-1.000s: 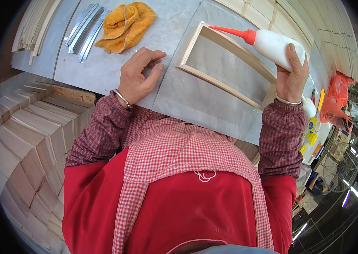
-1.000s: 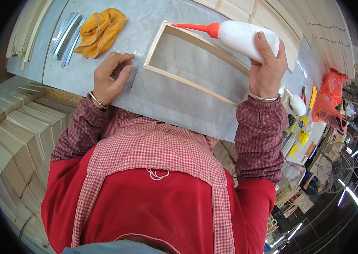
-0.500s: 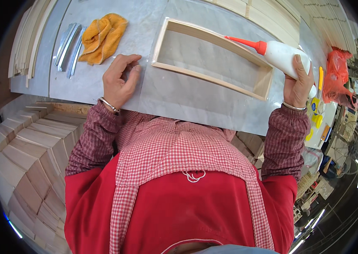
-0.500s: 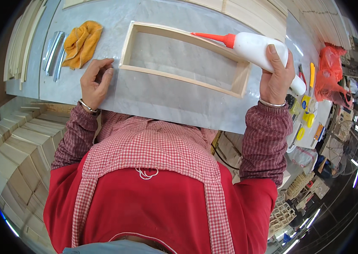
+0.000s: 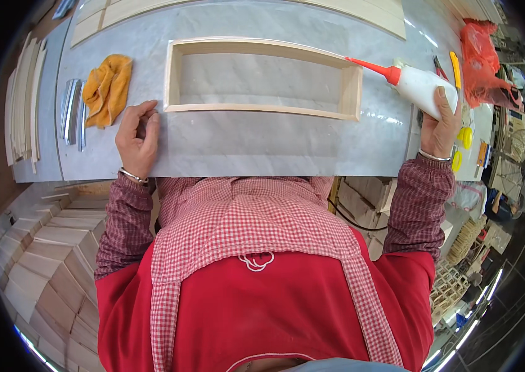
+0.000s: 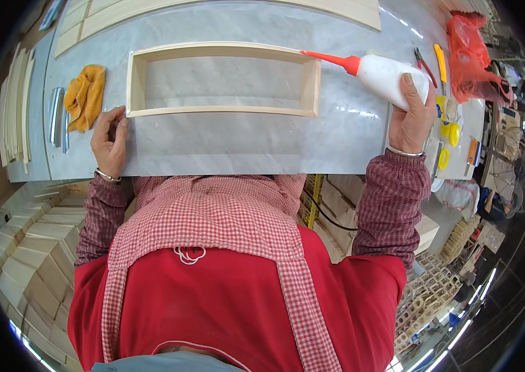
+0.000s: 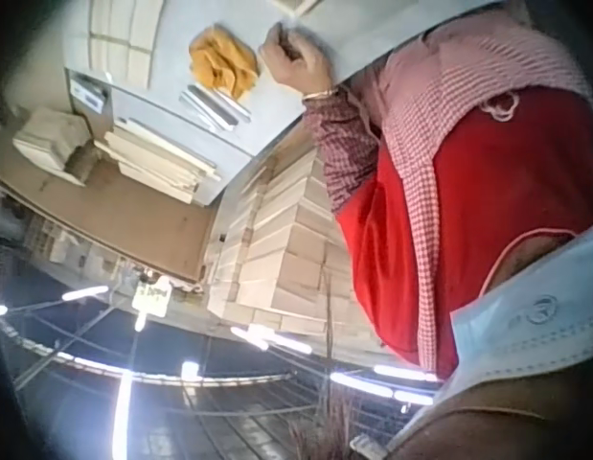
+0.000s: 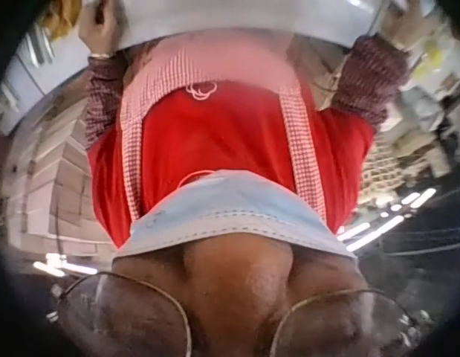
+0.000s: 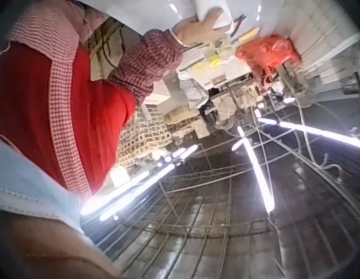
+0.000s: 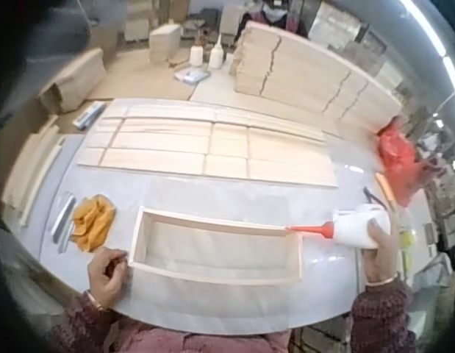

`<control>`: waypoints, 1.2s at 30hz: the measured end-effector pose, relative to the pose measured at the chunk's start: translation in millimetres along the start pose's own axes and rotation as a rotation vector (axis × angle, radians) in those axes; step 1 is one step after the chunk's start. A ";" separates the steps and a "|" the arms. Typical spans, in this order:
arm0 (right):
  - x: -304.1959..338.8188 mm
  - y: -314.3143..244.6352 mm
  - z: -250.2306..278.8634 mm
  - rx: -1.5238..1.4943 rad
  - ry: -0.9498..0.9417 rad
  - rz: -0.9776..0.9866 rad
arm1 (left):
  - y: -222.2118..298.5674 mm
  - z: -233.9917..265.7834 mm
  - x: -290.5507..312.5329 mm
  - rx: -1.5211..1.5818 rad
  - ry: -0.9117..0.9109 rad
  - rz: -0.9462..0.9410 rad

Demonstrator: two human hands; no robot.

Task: Assembling wooden boxes by applying glue to wooden panels and securing them using a pneumatic nail gun.

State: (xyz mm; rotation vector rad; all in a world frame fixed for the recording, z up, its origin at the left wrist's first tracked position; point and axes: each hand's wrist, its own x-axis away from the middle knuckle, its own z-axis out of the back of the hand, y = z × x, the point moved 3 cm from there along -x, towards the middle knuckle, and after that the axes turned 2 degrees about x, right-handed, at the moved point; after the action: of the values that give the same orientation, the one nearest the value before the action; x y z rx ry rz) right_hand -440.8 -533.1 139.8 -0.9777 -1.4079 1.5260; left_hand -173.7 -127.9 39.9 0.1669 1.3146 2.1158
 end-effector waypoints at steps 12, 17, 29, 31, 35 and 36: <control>7.8 10.9 39.4 0.003 0.081 -0.004 | -2.5 -0.6 2.7 -0.057 0.005 -0.013; 29.7 10.1 46.8 -0.006 0.080 -0.016 | -1.8 -0.3 3.8 -0.079 0.006 -0.017; 79.8 2.9 57.7 0.069 0.065 0.008 | -5.2 3.0 3.3 -0.046 0.020 0.003; 83.9 0.3 44.5 0.003 0.040 -0.009 | -10.5 3.3 4.2 -0.039 0.029 -0.010; 81.4 -9.0 2.5 -0.160 0.008 -0.072 | -5.9 2.2 1.7 -0.010 0.049 -0.013; 79.7 -10.6 -19.0 -0.162 -0.042 -0.061 | -4.8 3.4 1.8 0.010 0.054 -0.013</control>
State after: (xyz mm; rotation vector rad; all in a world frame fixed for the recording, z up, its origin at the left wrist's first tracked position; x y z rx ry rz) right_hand -451.2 -451.5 148.1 -0.9947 -1.5966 1.4128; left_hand -171.6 -122.8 37.2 0.1061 1.3537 2.1172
